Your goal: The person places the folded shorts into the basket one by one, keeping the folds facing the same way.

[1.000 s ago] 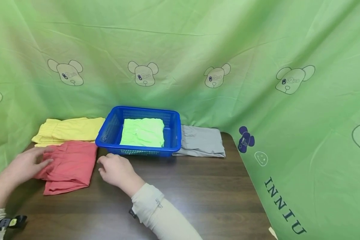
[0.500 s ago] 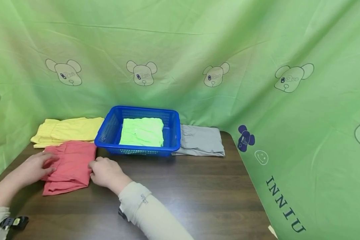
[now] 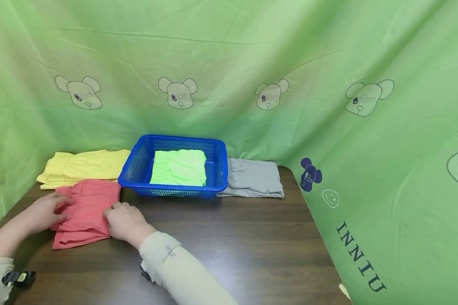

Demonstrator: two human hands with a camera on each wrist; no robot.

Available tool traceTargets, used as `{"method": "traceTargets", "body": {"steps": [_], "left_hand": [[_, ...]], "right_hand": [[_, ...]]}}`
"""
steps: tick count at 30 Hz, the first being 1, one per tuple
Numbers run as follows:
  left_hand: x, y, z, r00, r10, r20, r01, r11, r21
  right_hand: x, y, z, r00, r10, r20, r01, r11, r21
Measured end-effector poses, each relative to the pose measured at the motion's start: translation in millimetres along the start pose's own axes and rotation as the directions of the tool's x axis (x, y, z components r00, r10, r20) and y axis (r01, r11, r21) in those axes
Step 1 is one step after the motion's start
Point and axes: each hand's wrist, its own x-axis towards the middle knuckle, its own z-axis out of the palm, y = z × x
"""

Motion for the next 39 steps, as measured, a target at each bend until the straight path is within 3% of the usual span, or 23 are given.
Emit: {"method": "traceTargets", "body": {"steps": [6,12,21,27,35,39], "left_hand": [[4.1,2.1,0.8,1.0,0.003,-0.011,-0.002,0.999,0.036],[11.2,12.3,-0.3,1.0,-0.007,0.01,0.007,0.997,0.082],[12.3,16.9,-0.4,0.998,0.006,0.054,-0.013,0.992,0.128],[11.1,17.3,0.9,0.998,-0.015,0.064,0.01,0.996,0.083],[5.9,24.8,1.9,0.998,-0.007,0.063,0.003,0.998,0.062],[8.2,27.1,1.6,0.998,-0.005,0.066,0.0,0.997,0.078]], "right_hand": [[2,-2,6.1,1.0,-0.011,-0.013,0.01,0.998,-0.062],[3,-2,8.5,0.999,0.01,0.039,-0.008,0.998,-0.069],[3,-7,9.1,0.998,-0.014,0.063,0.027,0.977,-0.21],[7,-8,4.9,0.987,-0.027,0.156,0.052,0.987,-0.155],[10,-3,2.3,0.986,-0.061,0.155,0.091,0.977,-0.192],[8,-6,2.3,0.988,-0.046,0.146,0.072,0.981,-0.179]]}}
